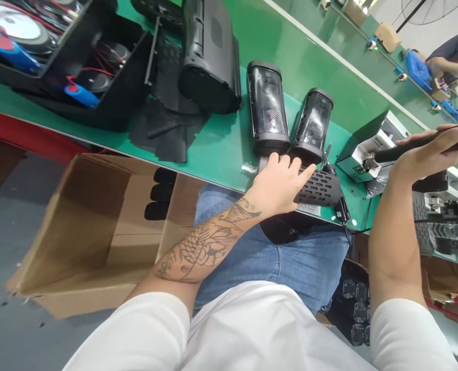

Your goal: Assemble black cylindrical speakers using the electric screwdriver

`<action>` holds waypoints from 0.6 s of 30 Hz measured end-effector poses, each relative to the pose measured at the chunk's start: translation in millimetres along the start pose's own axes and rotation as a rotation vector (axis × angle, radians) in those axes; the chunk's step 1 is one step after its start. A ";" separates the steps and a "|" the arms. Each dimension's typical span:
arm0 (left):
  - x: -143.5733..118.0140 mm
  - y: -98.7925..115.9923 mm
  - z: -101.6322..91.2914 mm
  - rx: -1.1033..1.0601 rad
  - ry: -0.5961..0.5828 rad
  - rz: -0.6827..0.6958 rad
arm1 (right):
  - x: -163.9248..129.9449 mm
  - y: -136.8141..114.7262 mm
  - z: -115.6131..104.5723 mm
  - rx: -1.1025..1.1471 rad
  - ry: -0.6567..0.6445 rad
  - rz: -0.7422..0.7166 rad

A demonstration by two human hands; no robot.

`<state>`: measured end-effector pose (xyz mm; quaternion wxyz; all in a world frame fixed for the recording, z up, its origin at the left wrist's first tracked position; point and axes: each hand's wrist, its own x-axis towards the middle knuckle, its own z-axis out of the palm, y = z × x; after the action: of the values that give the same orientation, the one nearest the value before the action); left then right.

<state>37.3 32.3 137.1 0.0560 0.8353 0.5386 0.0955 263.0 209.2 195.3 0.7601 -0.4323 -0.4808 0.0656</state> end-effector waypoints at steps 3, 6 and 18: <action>-5.3 -3.9 4.4 -0.021 0.084 0.090 | -5.3 5.6 -2.1 0.014 -0.054 0.012; -15.1 -14.7 12.2 -0.087 0.245 0.189 | 0.6 0.1 -2.2 0.052 0.094 0.030; -51.2 -78.1 69.1 -0.577 0.395 0.105 | -4.8 -13.9 -15.1 0.044 0.026 0.115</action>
<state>-37.5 18.6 49.2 0.1795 0.7769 0.4462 0.4063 267.9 189.2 199.5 0.7705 -0.4431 -0.4437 0.1143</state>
